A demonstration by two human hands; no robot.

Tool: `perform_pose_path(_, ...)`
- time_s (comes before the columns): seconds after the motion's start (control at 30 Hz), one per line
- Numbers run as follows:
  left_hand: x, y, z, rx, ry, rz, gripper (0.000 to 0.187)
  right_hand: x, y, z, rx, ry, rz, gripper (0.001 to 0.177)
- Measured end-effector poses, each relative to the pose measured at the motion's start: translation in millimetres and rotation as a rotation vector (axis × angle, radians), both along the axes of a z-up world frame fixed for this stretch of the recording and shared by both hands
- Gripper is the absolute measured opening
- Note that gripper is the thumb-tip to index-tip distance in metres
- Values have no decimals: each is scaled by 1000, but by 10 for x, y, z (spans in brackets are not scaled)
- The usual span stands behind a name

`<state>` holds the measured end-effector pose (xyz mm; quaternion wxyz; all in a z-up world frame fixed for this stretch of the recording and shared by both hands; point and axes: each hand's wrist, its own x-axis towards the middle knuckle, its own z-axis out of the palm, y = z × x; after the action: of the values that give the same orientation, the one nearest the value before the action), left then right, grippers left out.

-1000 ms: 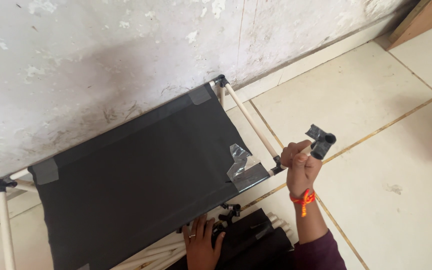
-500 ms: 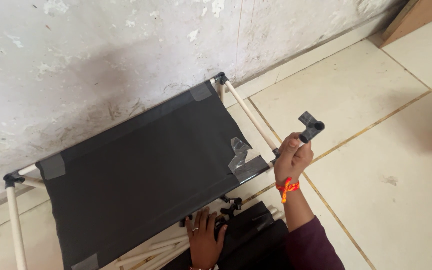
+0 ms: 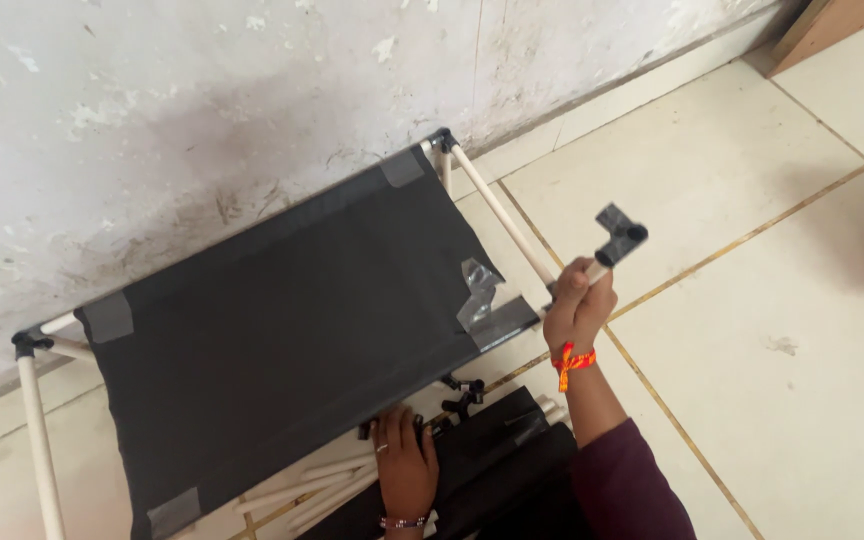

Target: The person assembles a small frame structure using white PVC pipes and black connectors. They connect the pipes to form a rectangular frame and attach a black fabric sheet to the frame using tape.

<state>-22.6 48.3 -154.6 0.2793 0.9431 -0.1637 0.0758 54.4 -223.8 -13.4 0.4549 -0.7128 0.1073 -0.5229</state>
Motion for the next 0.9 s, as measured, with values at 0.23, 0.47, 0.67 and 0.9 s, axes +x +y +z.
perform_pose_path(0.23,57,-13,65,43,64,26,27,48,-51,-134,6,30,-31,52)
perform_pose_path(0.47,-7,3,-24,25,10,11,27,18,-26,-285,-15,64,-61,43)
perform_pose_path(0.67,-6,17,-28,10,58,-2,24,0,-43,-349,25,91,-17,40)
perform_pose_path(0.9,-19,12,-36,-9,2,10,23,-76,64,-20,111,182,44,34)
